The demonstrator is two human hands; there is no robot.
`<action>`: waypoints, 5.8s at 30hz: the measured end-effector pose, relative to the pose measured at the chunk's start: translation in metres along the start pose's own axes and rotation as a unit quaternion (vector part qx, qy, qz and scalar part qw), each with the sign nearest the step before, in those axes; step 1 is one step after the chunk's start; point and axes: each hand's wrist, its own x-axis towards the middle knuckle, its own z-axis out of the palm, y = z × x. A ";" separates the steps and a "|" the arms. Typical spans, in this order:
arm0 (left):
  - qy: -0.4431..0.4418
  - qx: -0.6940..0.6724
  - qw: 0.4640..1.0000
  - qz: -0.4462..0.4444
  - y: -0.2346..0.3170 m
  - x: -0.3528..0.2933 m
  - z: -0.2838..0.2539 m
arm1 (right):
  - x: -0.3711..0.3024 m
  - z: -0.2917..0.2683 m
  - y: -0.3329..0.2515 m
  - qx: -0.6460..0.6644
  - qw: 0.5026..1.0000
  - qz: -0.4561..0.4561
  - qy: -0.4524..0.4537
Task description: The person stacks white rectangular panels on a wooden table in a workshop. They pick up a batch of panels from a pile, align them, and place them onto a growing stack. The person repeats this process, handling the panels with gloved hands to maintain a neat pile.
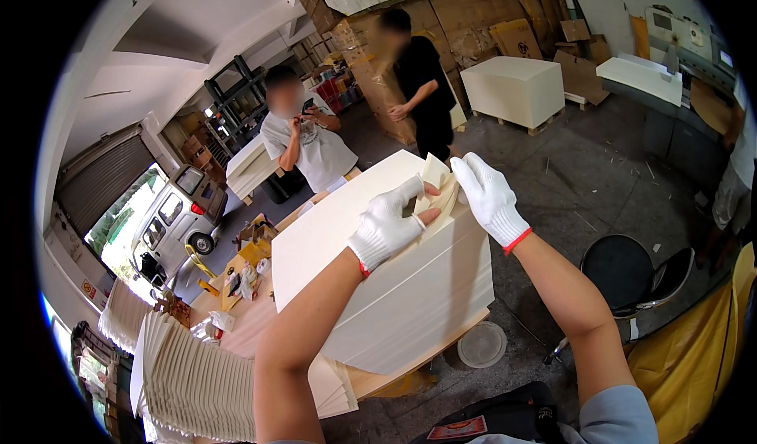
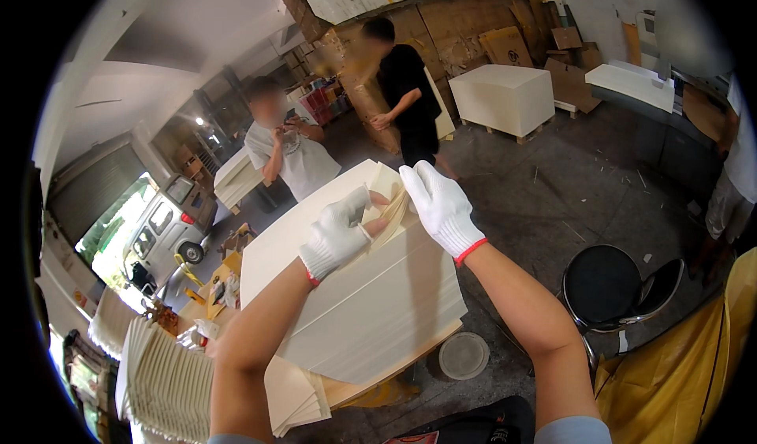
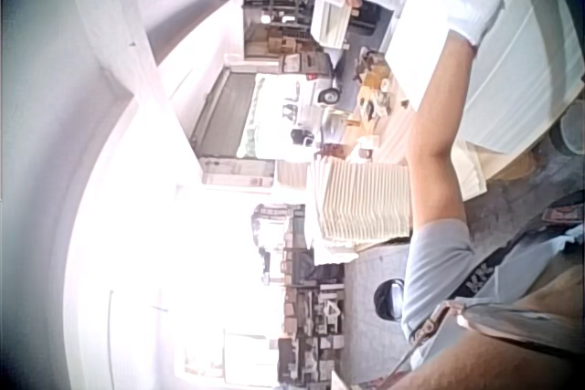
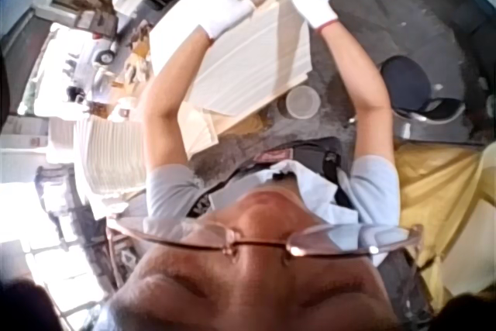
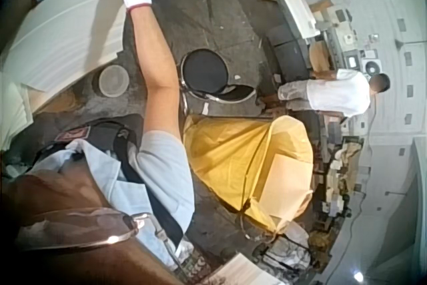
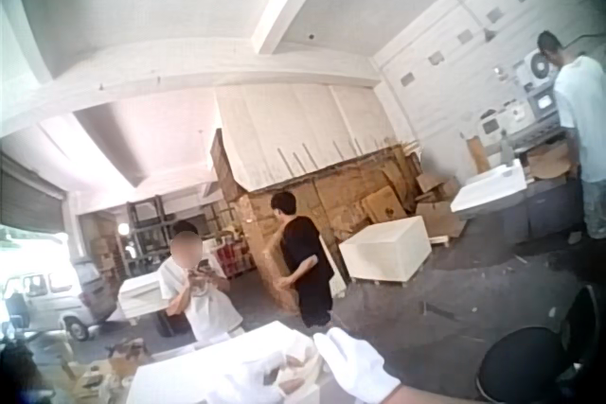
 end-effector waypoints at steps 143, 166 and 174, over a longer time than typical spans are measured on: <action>-0.029 -0.029 0.999 0.025 0.003 0.004 0.003 | -0.007 -0.013 0.005 -0.071 0.996 0.021 -0.051; -0.032 -0.063 0.997 0.022 0.010 0.002 0.002 | -0.010 -0.015 0.006 -0.085 0.995 0.009 -0.056; -0.066 0.028 0.997 -0.036 0.023 0.001 0.002 | -0.009 -0.010 0.014 -0.081 0.996 -0.003 -0.031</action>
